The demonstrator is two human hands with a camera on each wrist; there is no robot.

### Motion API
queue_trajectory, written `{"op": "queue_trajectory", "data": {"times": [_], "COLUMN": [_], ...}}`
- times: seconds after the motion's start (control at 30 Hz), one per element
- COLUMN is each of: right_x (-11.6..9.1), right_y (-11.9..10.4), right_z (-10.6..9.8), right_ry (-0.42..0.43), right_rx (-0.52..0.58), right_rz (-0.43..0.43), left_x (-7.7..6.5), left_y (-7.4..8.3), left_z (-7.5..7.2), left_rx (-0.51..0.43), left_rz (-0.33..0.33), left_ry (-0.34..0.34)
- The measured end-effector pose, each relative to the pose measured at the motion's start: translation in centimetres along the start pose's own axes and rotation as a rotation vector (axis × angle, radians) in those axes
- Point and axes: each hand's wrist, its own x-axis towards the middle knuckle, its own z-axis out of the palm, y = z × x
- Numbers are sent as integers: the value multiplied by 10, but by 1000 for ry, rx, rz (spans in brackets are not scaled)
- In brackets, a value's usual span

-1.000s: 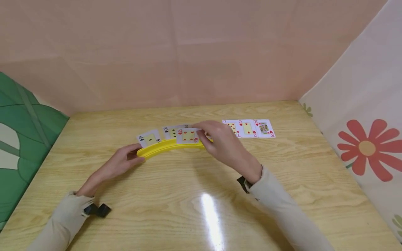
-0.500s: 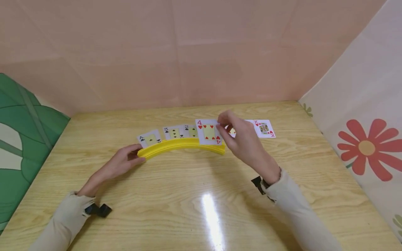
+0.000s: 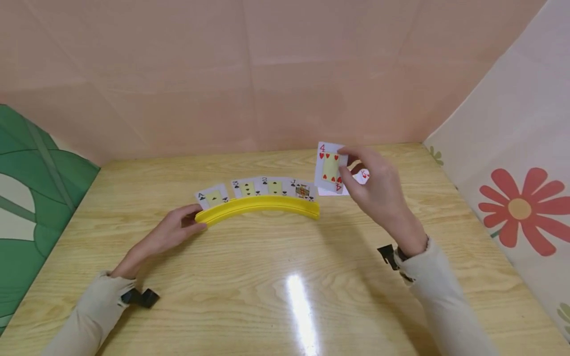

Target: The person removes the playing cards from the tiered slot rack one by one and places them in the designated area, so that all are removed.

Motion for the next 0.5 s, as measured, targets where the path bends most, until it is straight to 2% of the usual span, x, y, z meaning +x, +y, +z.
{"op": "queue_trajectory", "data": {"times": [0.2,0.43,0.5], "right_x": [-4,-5,-6], "right_y": [13,30,35], "right_z": [-8,-14,-16], "right_ry": [72,168,187], "right_rx": [-20,43,31], "right_rz": [61,111,134], "left_x": [0,1,1], "left_y": [-1,-1,-1], "left_z": [-1,1,1], "left_rx": [-8,-19,-15], "left_rz": [6,-3,1], "left_ry": [-2,2,6]}}
